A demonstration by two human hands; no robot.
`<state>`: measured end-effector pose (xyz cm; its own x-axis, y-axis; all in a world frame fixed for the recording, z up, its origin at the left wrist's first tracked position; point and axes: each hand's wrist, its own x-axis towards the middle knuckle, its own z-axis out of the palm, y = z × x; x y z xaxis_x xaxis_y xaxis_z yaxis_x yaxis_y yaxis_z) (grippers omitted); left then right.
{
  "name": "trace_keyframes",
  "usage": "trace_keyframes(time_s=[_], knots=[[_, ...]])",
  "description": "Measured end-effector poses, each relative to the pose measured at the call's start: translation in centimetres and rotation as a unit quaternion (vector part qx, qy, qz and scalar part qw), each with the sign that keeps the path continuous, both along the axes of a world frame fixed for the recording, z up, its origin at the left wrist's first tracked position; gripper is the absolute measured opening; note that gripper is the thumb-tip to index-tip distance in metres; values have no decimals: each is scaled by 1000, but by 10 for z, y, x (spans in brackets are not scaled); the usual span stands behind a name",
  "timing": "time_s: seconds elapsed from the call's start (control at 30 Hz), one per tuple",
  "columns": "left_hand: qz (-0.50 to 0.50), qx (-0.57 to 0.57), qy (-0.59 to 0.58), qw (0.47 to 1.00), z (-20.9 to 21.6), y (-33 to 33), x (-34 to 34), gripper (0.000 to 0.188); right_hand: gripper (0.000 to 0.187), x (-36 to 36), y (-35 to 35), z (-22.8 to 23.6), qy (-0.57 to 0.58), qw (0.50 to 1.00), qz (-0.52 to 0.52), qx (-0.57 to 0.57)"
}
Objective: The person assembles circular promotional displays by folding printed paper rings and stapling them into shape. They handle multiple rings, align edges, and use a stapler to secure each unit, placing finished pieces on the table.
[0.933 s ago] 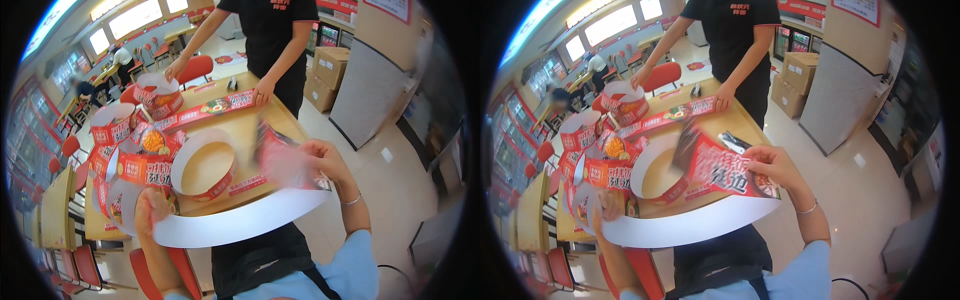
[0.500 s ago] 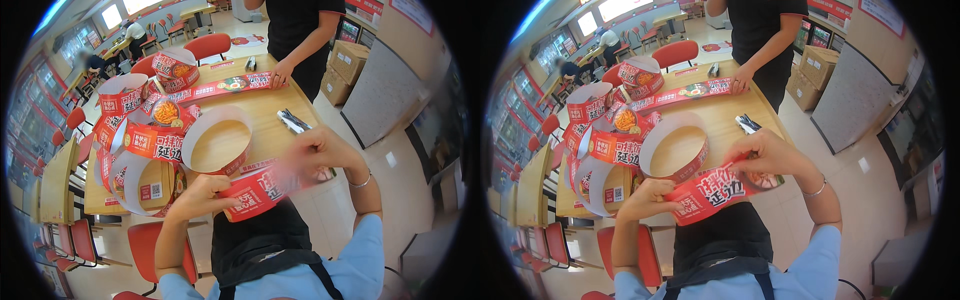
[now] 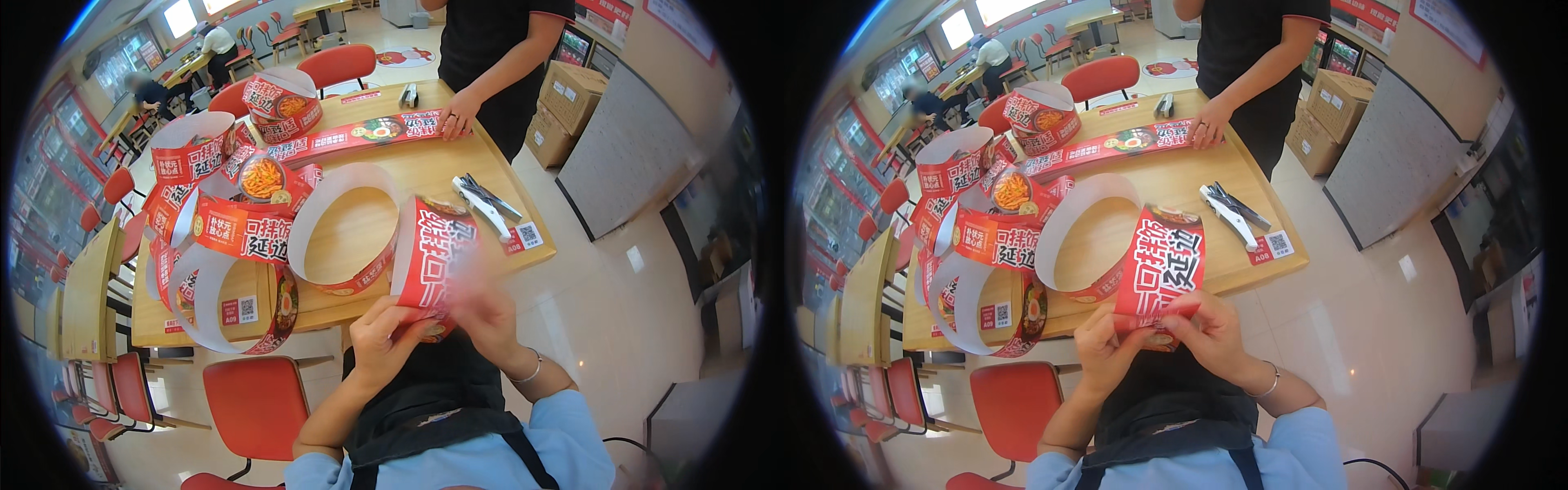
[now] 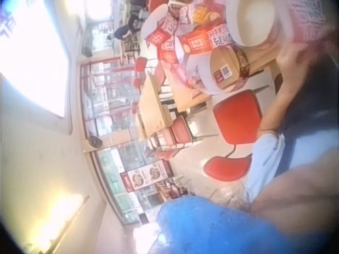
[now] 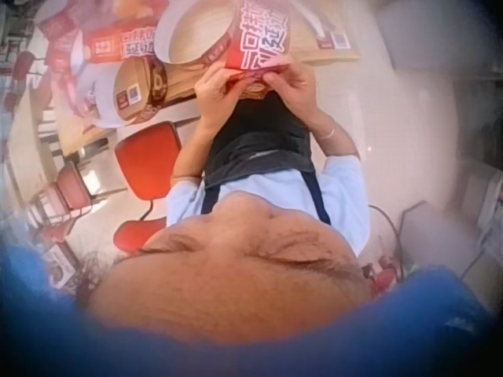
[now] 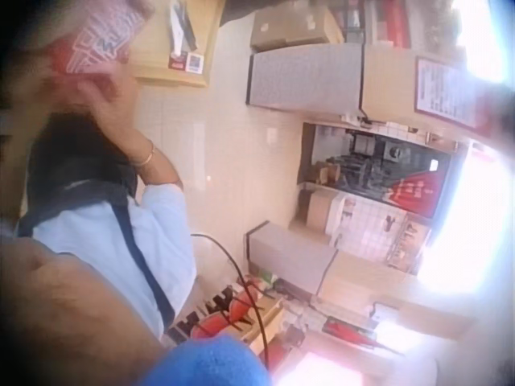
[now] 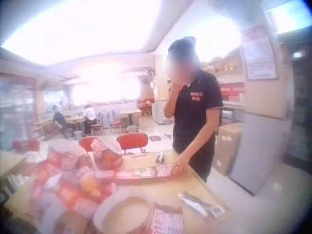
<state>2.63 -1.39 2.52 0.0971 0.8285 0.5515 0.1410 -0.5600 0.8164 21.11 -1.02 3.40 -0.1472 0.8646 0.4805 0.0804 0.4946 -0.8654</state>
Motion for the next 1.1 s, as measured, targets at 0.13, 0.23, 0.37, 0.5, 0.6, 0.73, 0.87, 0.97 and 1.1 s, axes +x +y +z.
trace_keyframes(time_s=[0.13, 0.23, 0.37, 0.5, 0.6, 0.73, 0.87, 0.97, 1.1], knots=[[-130, -186, -272, 935, 1, 1, 4, 45, 12, -5, 6, 18, 15, 999, -39, 7], [-171, -300, -266, 900, 18, 12, 3, 40, 11, -3, 10, 17, -77, 994, -38, 63], [-215, -365, -359, 831, 14, 16, 4, 38, 13, -8, 16, 16, -108, 986, -65, 111], [-225, -374, -432, 789, 8, 19, 16, 38, 13, -9, 18, 15, -94, 986, -95, 104], [-222, -357, -430, 799, 5, 20, 19, 38, 13, -8, 20, 14, -85, 987, -107, 86], [-214, -339, -413, 818, 6, 20, 20, 40, 11, -8, 23, 14, -68, 989, -112, 63], [-210, -323, -411, 826, 4, 20, 22, 41, 10, -8, 25, 14, -57, 990, -114, 56], [-217, -314, -413, 827, 3, 21, 22, 40, 10, -8, 27, 13, -53, 991, -113, 54], [-191, -303, -384, 851, 7, 21, 27, 35, 10, -7, 27, 12, -54, 991, -116, 43]])
